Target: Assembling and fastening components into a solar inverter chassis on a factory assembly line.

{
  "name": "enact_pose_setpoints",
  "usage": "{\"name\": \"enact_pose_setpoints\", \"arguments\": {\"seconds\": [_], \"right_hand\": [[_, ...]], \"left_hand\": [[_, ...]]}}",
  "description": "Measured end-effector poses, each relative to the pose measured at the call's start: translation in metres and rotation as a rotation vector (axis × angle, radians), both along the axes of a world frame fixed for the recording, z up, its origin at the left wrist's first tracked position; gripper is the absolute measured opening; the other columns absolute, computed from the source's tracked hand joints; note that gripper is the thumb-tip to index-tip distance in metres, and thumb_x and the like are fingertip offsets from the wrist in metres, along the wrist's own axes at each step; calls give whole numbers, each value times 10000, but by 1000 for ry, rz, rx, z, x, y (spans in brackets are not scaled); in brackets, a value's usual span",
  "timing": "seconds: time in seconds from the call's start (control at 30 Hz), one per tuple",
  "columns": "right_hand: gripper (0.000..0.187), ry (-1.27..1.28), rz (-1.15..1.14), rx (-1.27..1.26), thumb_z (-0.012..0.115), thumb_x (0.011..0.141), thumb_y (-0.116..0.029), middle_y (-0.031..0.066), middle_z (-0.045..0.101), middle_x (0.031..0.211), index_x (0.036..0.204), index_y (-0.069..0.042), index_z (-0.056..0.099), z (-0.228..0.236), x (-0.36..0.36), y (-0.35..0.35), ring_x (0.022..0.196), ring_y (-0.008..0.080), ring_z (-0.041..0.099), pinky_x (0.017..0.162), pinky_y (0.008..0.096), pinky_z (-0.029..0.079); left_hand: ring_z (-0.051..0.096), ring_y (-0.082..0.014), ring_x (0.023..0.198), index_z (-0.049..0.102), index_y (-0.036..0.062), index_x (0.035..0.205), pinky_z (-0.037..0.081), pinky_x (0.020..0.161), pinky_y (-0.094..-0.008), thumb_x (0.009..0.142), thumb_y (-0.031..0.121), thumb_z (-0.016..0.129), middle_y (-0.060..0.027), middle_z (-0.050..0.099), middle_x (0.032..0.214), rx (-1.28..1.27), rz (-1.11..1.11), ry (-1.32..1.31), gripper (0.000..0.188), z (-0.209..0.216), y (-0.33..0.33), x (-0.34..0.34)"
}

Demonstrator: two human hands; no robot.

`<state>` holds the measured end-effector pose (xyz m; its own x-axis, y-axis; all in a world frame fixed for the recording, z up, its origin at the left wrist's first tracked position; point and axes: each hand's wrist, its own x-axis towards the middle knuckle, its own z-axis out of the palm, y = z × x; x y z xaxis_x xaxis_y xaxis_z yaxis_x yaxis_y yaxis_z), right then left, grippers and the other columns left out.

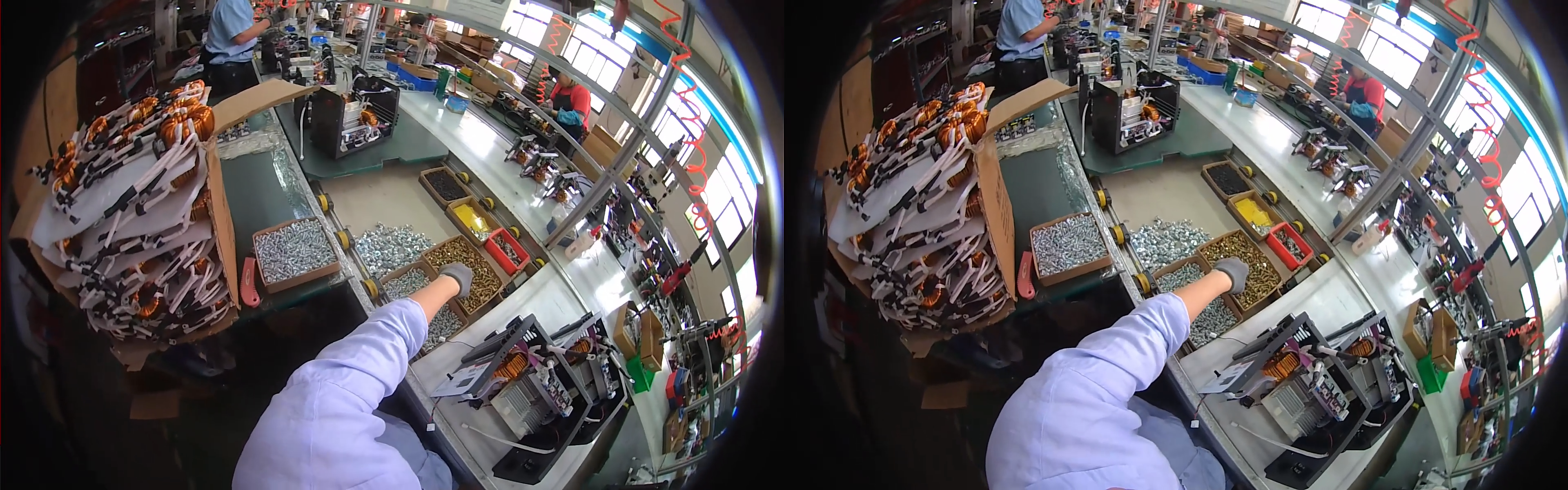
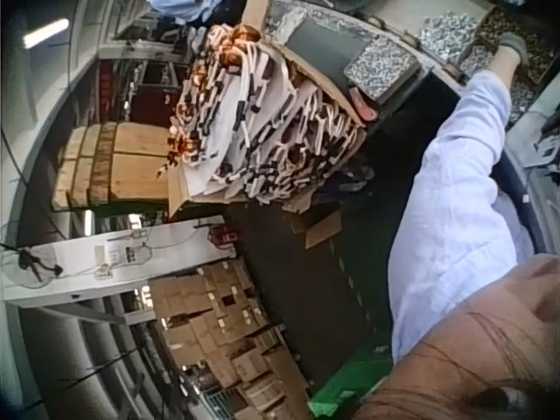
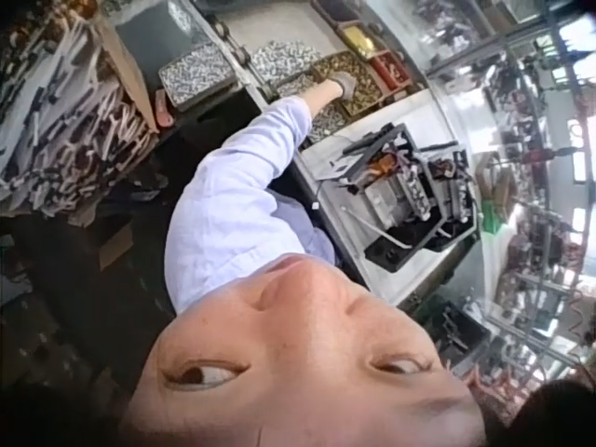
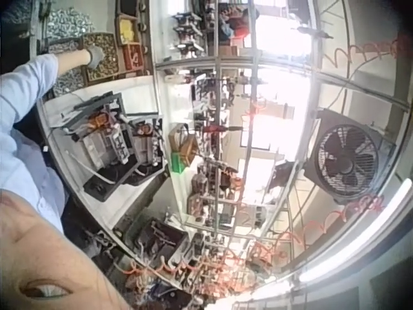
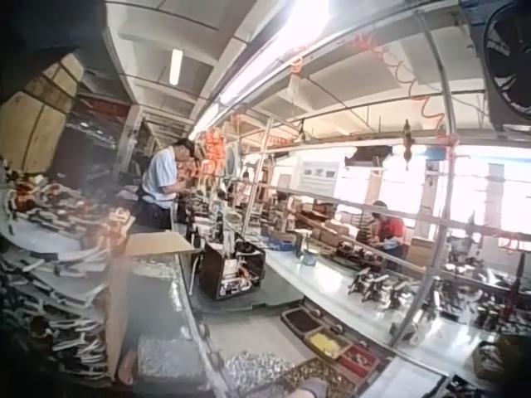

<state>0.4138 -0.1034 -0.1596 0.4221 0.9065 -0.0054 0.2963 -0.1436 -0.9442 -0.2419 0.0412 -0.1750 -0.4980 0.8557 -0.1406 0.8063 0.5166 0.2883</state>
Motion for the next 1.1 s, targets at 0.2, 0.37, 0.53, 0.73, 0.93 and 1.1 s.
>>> {"name": "enact_pose_setpoints", "arguments": {"seconds": [0.2,0.37,0.53,0.73,0.93,1.1], "right_hand": [[218,-154,-19,206,637,854,-160,100,632,706,978,15,678,25,-17,14,585,189,563,564,307,495],[222,-278,96,383,642,850,-165,104,633,710,977,14,679,60,-29,50,590,193,567,572,311,500],[226,-452,-42,505,647,847,-170,107,635,715,975,13,679,80,-35,25,595,197,570,579,316,504],[230,-635,-15,703,653,842,-176,112,636,721,973,12,679,121,-35,34,601,202,575,587,322,509],[235,-839,-98,801,659,838,-182,116,638,727,970,11,679,136,-10,17,608,207,579,596,327,514],[284,-1066,-626,700,686,814,-207,171,659,805,1019,-10,672,133,33,-5,687,262,612,654,405,534]], "left_hand": [[647,-299,1038,689,26,1028,524,862,-417,758,174,612,-213,673,1047,165,119,-147,317,-15,14,-11],[686,-227,738,641,38,833,562,613,-379,783,180,598,-161,676,802,587,322,-725,156,-114,23,-104],[604,-188,599,597,110,946,506,459,-320,864,142,531,-83,620,725,884,651,-1920,110,-25,28,-25],[444,-108,430,600,119,893,303,337,-263,940,214,497,-9,537,616,745,606,-1832,149,-36,18,-35],[409,-113,387,586,134,817,274,319,-271,935,286,500,8,483,550,822,639,-1680,211,-13,12,-18],[648,-321,735,491,38,988,592,534,-393,977,327,422,-190,615,855,1089,540,-2313,298,-20,10,-22]]}}
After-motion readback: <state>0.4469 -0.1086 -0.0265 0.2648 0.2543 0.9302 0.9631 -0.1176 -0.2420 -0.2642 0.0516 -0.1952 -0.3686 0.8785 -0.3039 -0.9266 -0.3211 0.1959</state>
